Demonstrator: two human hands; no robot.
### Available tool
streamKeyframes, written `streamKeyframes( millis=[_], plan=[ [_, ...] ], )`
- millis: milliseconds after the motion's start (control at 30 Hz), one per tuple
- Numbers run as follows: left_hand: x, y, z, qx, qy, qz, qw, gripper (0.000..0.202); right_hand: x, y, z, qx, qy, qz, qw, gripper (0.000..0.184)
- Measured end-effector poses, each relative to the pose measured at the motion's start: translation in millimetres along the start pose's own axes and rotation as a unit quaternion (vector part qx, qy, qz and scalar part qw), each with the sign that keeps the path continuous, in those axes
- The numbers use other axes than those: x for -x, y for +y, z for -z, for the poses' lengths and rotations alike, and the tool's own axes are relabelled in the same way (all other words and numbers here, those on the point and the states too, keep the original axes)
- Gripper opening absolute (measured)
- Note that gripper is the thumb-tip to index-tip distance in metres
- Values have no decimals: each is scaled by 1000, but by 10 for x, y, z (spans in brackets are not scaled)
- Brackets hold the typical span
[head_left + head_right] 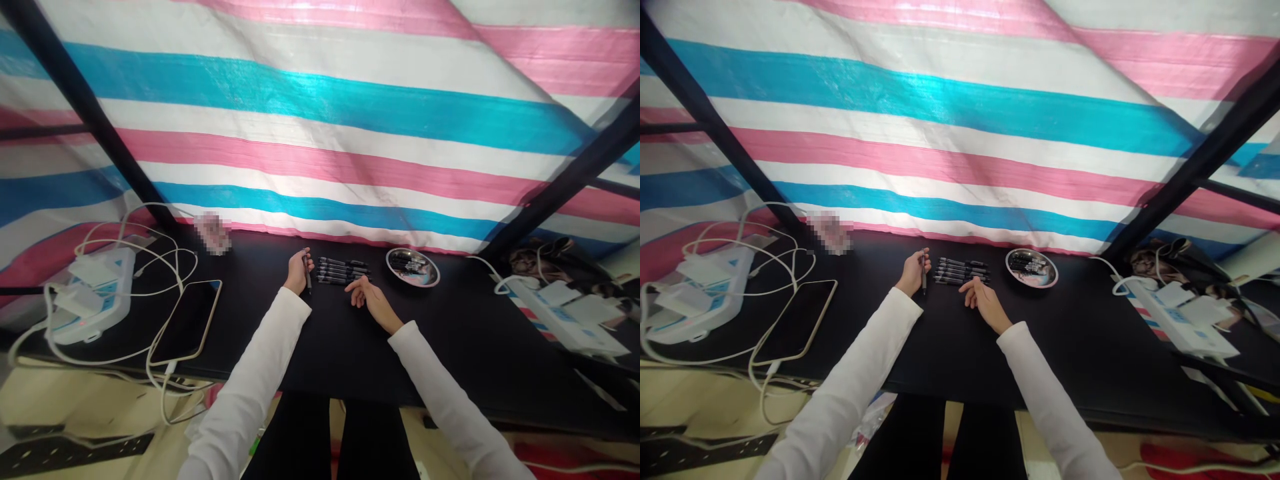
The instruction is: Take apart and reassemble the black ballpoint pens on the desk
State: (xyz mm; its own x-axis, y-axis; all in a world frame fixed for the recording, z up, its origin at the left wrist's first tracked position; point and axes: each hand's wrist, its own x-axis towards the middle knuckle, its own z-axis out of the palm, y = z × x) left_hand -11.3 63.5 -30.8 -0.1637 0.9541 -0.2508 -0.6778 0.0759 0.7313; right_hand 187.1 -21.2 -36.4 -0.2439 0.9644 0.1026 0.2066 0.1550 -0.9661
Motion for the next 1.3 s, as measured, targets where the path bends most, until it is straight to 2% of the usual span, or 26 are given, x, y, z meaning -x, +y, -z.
streamKeyframes(
  millis=[67, 167, 300, 400, 533, 667, 733, 800, 900, 967, 1067, 1167, 1233, 1300],
  plan=[
    [-54, 9, 68, -23, 9, -16, 1000, 8, 1, 1, 1, -2, -1, -1, 1000, 62],
    [-96, 21, 143, -117, 23, -82, 989, 12, 5, 0, 1, 1, -1, -3, 1000, 62],
    [-129, 57, 233, -253, 59, -198, 945, 18, 9, 6, 4, 4, -2, 2, 1000, 61],
    [-175, 104, 319, -288, 126, -260, 913, 17, 10, 10, 8, 4, -4, 3, 1000, 61],
    [-245, 165, 417, -260, 239, -253, 901, 18, 16, 4, 7, 8, -5, 2, 1000, 62],
    [-260, 205, 456, -281, 281, -253, 882, 22, 21, -4, 13, 26, -2, 8, 1000, 62],
    [-234, 214, 453, -330, 299, -284, 849, 28, 20, -16, 42, 63, 27, 31, 997, 59],
    [-189, 210, 435, -413, 310, -299, 802, 36, 15, -34, 103, 142, 76, 87, 983, 53],
    [-109, 175, 385, -534, 341, -266, 727, 40, 0, -47, 256, 297, 150, 175, 926, 37],
    [-62, 141, 349, -580, 361, -252, 686, 36, -14, -23, 391, 375, 198, 189, 886, 28],
    [-10, 102, 312, -614, 353, -277, 650, 28, -40, 79, 641, 449, 245, 168, 843, 25],
    [28, 90, 290, -621, 321, -314, 642, 22, -86, 225, 957, 480, 251, 122, 832, 25],
    [61, 81, 268, -623, 249, -354, 652, 19, -136, 312, 1186, 479, 245, 78, 839, 24],
    [116, 54, 225, -617, 115, -407, 664, 18, -201, 368, 1396, 471, 205, 36, 857, 22]
  ],
)
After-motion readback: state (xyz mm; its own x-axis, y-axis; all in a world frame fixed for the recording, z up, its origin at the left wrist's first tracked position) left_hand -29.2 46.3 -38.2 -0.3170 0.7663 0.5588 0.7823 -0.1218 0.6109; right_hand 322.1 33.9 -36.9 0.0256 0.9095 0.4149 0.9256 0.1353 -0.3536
